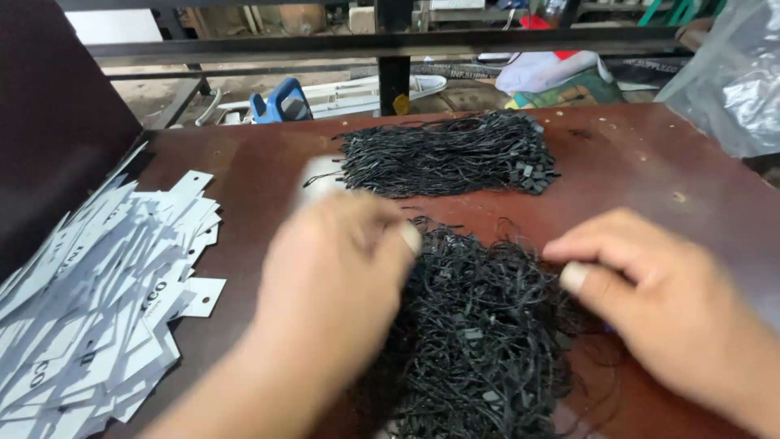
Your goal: A person is untangling and sorting individual black string fasteners from a tangled pile into an organized stack on a workbench.
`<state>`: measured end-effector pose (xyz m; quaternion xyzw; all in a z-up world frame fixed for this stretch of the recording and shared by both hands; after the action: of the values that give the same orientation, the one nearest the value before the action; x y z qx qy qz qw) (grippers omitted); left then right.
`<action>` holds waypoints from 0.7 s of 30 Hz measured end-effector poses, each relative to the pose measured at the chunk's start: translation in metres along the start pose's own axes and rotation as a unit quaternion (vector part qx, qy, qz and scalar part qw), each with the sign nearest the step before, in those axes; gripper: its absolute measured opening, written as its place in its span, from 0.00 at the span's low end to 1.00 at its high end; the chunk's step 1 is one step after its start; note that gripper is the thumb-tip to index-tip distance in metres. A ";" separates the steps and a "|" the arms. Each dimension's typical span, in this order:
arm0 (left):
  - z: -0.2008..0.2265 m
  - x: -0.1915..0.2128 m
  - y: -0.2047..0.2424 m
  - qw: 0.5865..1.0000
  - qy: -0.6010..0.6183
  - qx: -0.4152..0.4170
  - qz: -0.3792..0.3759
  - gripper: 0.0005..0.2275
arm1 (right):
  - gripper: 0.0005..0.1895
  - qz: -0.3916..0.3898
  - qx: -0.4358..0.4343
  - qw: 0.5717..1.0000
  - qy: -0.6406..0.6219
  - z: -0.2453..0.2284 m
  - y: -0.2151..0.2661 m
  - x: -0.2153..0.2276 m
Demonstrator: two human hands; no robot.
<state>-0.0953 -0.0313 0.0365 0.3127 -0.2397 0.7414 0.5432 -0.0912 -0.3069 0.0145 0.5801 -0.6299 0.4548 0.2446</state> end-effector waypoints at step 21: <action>-0.027 -0.039 0.031 0.976 -0.035 -0.204 0.068 0.12 | 0.17 0.045 -0.033 0.971 0.234 0.022 0.031 -0.009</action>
<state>-0.1225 -0.0474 -0.0102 0.2037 -0.4255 0.7005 0.5355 -0.1143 -0.3234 -0.0123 0.4201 -0.5955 0.5676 0.3830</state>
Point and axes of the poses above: each hand's wrist, its own y-axis away from the middle knuckle, its own x-axis out of the back of the hand, z = x × y, the point moved 3 cm from there along -y, towards the middle knuckle, and after that the axes turned 8 degrees about x, right-handed, at the moved point
